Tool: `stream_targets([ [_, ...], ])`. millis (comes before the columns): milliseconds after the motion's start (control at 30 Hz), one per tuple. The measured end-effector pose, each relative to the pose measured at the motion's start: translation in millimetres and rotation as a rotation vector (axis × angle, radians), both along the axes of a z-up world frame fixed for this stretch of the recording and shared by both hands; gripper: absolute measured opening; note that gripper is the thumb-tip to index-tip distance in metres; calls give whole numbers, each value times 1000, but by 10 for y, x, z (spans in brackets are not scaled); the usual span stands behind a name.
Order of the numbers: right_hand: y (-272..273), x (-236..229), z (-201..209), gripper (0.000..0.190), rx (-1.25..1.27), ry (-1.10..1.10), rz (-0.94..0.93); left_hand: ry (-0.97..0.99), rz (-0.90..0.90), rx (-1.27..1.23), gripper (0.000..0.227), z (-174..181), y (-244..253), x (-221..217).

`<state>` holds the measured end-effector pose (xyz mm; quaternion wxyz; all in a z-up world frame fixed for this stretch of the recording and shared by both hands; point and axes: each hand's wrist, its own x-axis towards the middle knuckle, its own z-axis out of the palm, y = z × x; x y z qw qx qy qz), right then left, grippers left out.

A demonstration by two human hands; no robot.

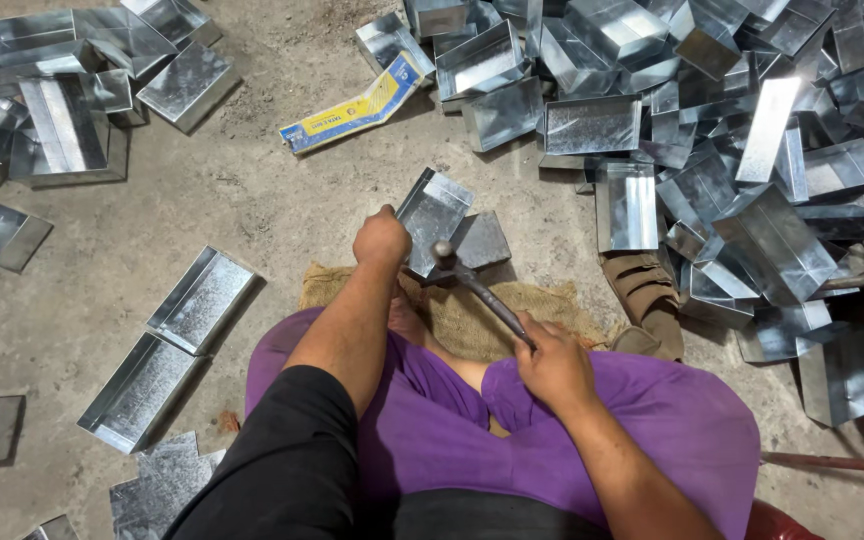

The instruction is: The person sits on the floor and repeatedly hammers small rectangular metal pieces to flatten or shape them. They pick up each piece, strike it with a hammer, and place it aside, continuing the process with multiple items.

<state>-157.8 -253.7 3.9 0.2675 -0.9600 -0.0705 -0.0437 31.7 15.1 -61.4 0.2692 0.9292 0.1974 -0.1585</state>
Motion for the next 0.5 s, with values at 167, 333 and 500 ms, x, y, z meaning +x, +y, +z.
stream_targets([
  [167,-139,17,-87,35,217,243,-152,74,-68,34,50,108,-6,-60],
  [333,-310,153,-313,26,256,351,-235,-66,-337,272,97,405,-160,-116],
  [500,-420,221,-556,27,499,455,-286,-241,-932,392,45,565,-383,-230],
])
